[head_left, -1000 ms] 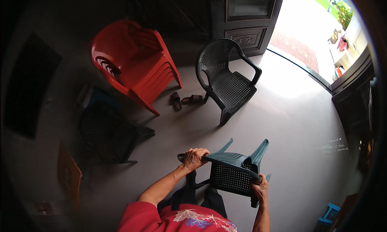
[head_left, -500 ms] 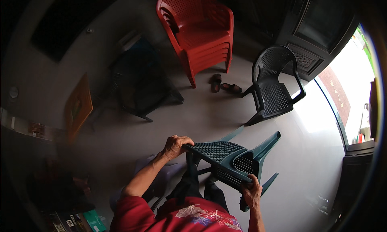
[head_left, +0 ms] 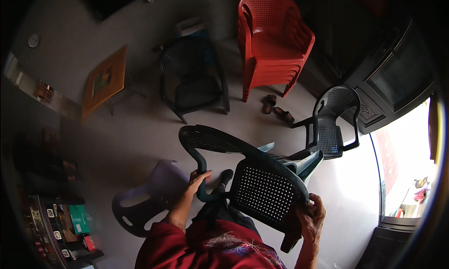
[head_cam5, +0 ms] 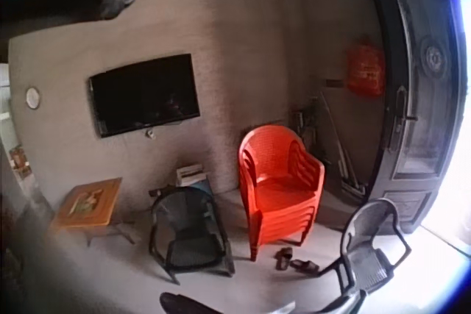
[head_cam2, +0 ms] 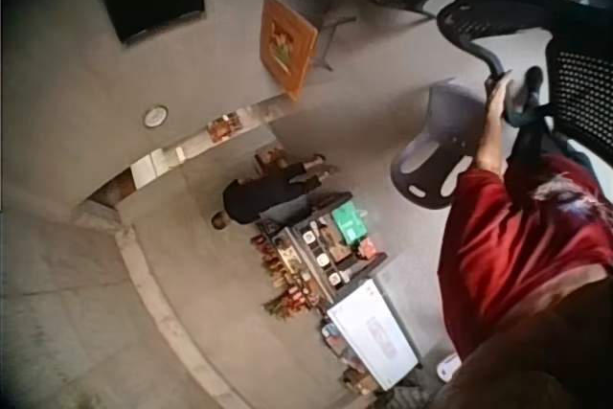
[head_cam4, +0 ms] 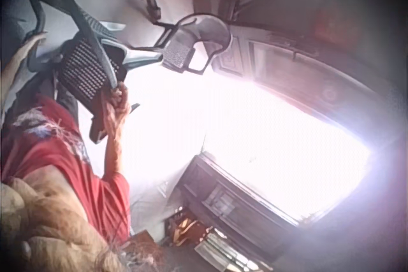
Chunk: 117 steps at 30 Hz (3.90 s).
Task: The person sits on the floor and wipes several plastic chairs with a cloth. They handle a green chair, then a black chair, wiping the seat, backrest, and armrests. The person repositions the chairs and continues wiping different surfaces.
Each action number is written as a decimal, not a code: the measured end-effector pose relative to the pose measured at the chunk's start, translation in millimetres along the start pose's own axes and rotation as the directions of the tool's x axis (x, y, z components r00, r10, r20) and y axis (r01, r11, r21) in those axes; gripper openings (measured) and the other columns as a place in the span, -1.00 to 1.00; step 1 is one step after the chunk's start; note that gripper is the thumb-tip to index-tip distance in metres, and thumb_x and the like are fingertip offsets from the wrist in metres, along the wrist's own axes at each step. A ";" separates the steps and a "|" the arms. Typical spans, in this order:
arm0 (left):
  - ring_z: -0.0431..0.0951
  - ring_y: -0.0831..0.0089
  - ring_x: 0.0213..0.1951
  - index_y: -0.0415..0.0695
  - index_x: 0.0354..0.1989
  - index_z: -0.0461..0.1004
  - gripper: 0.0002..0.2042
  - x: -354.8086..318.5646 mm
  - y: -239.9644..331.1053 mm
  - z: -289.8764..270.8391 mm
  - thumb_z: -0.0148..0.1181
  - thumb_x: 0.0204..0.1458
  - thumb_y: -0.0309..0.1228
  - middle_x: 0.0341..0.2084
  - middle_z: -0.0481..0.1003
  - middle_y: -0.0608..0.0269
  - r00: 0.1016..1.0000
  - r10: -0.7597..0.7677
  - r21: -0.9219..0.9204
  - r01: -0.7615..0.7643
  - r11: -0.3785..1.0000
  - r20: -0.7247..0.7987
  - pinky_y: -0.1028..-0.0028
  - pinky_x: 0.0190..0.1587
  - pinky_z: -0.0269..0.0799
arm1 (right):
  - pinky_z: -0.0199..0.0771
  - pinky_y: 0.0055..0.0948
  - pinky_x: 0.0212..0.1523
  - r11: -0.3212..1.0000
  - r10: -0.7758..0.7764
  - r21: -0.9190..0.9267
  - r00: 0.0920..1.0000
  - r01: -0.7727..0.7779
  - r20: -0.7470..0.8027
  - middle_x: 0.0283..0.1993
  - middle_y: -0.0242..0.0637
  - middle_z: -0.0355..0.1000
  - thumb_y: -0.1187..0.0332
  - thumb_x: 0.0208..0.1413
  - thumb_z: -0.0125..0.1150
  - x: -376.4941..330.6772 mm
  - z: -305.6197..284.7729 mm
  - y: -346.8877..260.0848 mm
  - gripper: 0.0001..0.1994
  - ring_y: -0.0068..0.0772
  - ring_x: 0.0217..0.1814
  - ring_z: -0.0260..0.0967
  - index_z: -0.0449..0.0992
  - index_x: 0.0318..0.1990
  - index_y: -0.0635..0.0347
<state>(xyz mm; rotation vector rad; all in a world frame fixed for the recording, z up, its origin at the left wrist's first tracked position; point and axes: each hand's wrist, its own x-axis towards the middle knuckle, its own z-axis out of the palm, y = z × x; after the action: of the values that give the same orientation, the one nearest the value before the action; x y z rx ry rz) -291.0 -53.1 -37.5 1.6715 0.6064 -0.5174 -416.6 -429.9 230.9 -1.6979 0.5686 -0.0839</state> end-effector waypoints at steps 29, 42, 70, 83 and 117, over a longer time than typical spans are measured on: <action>0.34 0.51 -0.61 -0.18 -0.30 0.44 -0.71 75.6 78.9 -246.0 0.29 -0.17 -0.30 -0.49 0.42 0.26 0.570 0.058 -0.360 -0.592 0.721 -0.820 0.52 -0.58 0.27 | 0.47 -0.48 -0.43 0.840 -0.488 0.149 0.606 0.522 0.628 -0.58 -0.31 0.46 0.49 -0.19 0.19 195.3 255.9 -118.9 -0.59 -0.39 -0.55 0.46 0.38 -0.07 0.22; 0.29 0.54 -0.67 -0.21 -0.50 0.42 -0.85 159.3 187.2 -233.0 0.25 -0.15 -0.42 -0.64 0.37 0.30 0.538 -0.031 -0.302 -0.423 0.854 -0.843 0.54 -0.61 0.19 | 0.42 -0.52 -0.33 0.933 -0.301 0.059 0.681 0.354 0.668 -0.56 -0.36 0.40 0.50 -0.11 0.22 378.6 344.4 -133.6 -0.63 -0.59 -0.48 0.36 0.37 -0.07 0.22; 0.28 0.57 -0.75 -0.22 -0.50 0.33 -0.71 474.0 315.5 -259.6 0.39 -0.17 -0.40 -0.73 0.32 0.35 0.856 -0.008 -0.160 -0.087 0.983 -0.516 0.54 -0.72 0.15 | 0.44 -0.37 -0.38 0.936 -0.103 -0.309 0.972 0.166 0.211 -0.44 -0.13 0.42 0.42 -0.17 0.23 697.1 525.9 1.8 -0.69 -0.32 -0.43 0.43 0.38 -0.23 0.36; 0.43 0.31 -0.47 -0.36 -0.27 0.37 -0.62 527.7 297.0 -281.5 0.35 -0.21 -0.39 -0.49 0.47 0.11 0.891 -0.015 0.035 0.035 0.999 -0.455 0.31 -0.33 0.38 | 0.40 -0.10 -0.21 0.913 0.084 -0.401 0.996 -0.077 0.000 -0.29 0.05 0.45 0.15 0.02 0.06 613.1 499.4 -36.0 -0.70 0.11 -0.22 0.43 0.36 -0.25 0.20; 0.54 0.54 -0.36 -0.19 -0.02 0.36 -0.61 315.0 306.5 235.0 0.17 -0.03 -0.32 -0.29 0.52 0.25 0.739 -0.228 0.643 -0.339 0.687 0.633 0.55 -0.40 0.42 | 0.48 -0.37 -0.25 0.683 0.661 0.679 0.624 -0.269 -0.417 -0.23 -0.20 0.42 0.51 -0.17 0.12 242.8 87.8 198.4 -0.58 -0.38 -0.23 0.40 0.34 -0.04 0.28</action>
<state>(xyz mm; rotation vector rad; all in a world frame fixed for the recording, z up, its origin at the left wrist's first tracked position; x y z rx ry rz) 145.7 -293.0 -49.9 2.0321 -0.2795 -1.3938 -236.0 -469.8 -37.2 -0.8322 1.3795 -0.4110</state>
